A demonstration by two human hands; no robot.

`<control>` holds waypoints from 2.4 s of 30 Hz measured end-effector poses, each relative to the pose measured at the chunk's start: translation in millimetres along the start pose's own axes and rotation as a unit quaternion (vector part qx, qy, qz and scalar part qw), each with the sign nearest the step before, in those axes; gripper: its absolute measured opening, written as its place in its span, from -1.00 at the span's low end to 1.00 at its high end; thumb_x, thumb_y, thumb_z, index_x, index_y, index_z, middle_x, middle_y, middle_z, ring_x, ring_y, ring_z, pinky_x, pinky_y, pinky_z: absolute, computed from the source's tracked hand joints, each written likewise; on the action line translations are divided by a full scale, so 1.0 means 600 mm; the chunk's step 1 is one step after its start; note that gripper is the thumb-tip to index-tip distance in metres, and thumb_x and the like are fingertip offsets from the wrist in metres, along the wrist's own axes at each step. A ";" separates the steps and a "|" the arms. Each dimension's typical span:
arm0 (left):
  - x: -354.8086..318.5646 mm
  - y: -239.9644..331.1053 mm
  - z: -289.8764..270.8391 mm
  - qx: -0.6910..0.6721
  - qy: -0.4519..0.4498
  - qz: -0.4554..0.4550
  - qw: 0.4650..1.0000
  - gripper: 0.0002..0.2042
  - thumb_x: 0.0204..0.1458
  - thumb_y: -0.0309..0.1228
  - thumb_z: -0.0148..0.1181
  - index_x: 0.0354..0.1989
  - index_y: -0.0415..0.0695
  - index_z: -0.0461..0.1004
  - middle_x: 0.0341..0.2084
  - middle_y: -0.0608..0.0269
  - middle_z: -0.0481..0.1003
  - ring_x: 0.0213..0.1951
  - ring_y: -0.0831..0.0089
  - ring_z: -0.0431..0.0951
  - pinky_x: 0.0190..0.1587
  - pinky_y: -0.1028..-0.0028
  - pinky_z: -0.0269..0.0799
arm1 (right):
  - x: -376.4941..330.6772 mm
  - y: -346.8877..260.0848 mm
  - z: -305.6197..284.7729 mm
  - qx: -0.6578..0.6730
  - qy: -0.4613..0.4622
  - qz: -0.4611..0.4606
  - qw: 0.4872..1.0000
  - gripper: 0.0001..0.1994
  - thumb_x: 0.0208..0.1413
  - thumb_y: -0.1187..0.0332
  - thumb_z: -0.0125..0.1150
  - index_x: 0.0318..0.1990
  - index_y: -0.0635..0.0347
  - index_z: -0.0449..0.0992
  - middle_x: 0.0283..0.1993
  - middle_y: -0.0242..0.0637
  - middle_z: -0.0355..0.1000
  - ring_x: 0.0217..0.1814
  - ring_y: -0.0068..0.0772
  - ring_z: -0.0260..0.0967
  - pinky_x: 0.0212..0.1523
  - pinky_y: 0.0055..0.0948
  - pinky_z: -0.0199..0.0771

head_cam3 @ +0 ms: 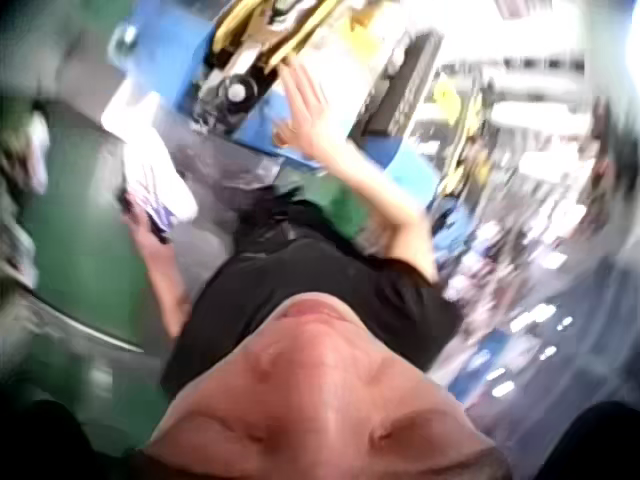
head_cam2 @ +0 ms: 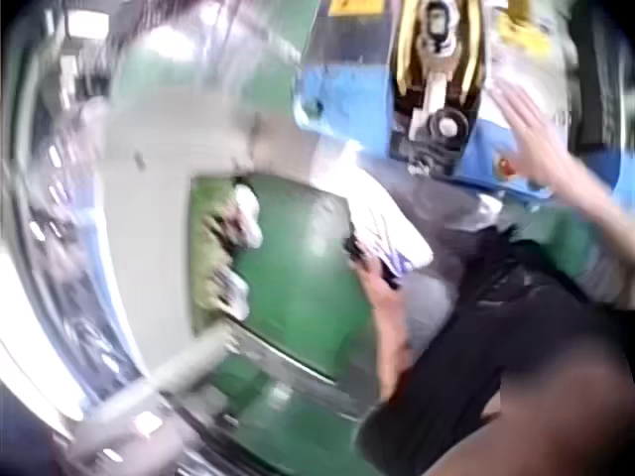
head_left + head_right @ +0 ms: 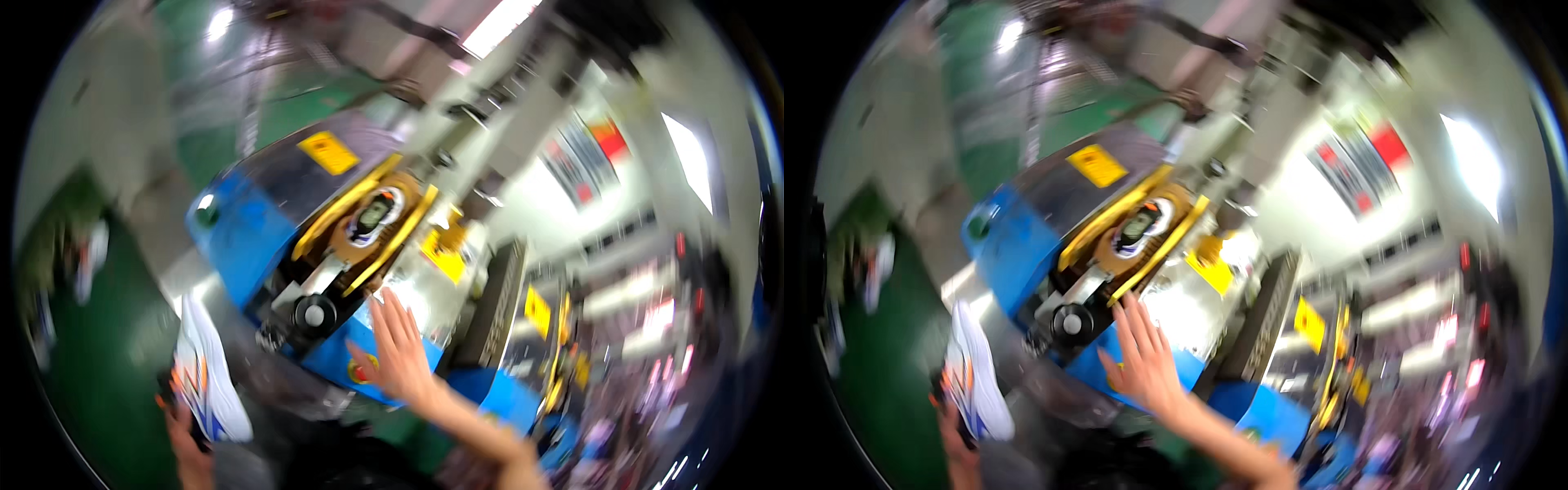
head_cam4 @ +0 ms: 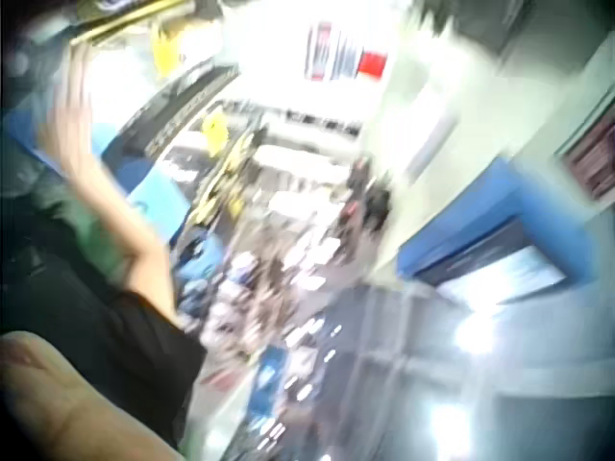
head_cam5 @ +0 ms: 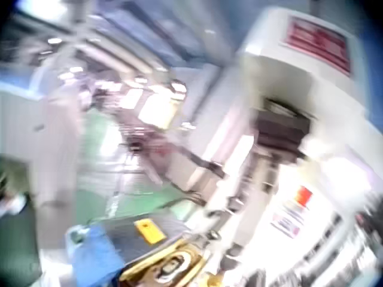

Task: The person operates a shoe pressing machine by placing shoes onto the machine molds, pressing buttons to activate the press, removing the shoes, and placing them onto a conveyor belt.

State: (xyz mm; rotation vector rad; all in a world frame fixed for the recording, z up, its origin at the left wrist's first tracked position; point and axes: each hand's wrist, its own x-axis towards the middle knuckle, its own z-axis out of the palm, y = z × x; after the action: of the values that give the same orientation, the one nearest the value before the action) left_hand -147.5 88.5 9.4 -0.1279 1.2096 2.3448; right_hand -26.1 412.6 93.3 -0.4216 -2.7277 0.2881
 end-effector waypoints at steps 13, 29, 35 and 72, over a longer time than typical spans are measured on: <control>-0.264 -0.096 0.082 -0.029 0.025 -0.010 0.999 -0.60 0.17 -0.42 -0.01 0.17 -0.27 0.21 0.00 0.07 0.43 0.00 0.27 0.49 0.07 0.29 0.41 | -0.371 -0.044 0.035 0.352 0.031 0.173 0.919 -0.43 -0.03 0.29 0.31 0.15 0.27 0.31 0.11 0.04 0.35 0.20 0.01 0.29 0.22 -0.23 0.24; -0.376 -0.096 -0.486 0.452 0.454 0.119 0.758 -0.51 -0.08 -0.53 0.21 0.08 -0.24 0.23 -0.02 0.00 0.39 0.04 0.17 0.42 0.10 0.31 0.28 | -0.264 -0.272 0.110 0.431 -0.220 0.048 0.874 -0.71 0.11 0.48 0.12 0.01 0.31 0.42 -0.11 -0.10 0.51 -0.09 -0.28 0.51 -0.09 -0.36 0.50; -0.339 0.016 -0.592 0.302 0.305 0.158 0.889 -0.18 -0.03 -0.25 0.31 0.31 -0.30 -0.07 0.21 -0.15 0.17 0.30 0.18 0.12 0.28 0.32 0.05 | -0.225 -0.468 0.291 0.411 -0.439 0.027 0.799 -0.58 0.09 0.42 0.22 0.10 0.37 0.34 -0.03 -0.06 0.48 0.02 -0.29 0.47 0.05 -0.39 0.45; -0.131 0.135 -0.277 0.113 -0.212 0.183 0.954 -0.12 -0.12 -0.23 0.23 0.35 -0.29 -0.11 0.29 -0.10 0.04 0.26 0.11 0.19 0.30 0.13 0.07 | -0.175 -0.552 0.117 0.499 -0.391 0.125 0.763 -0.37 -0.08 0.12 0.39 0.09 0.34 0.37 -0.03 -0.09 0.44 0.01 -0.30 0.38 0.08 -0.36 0.33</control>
State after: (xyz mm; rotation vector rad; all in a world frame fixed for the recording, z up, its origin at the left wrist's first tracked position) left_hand -140.1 -111.5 -6.9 0.6964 1.3474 2.3342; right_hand -42.7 59.0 78.8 -0.3684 -2.6262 2.2791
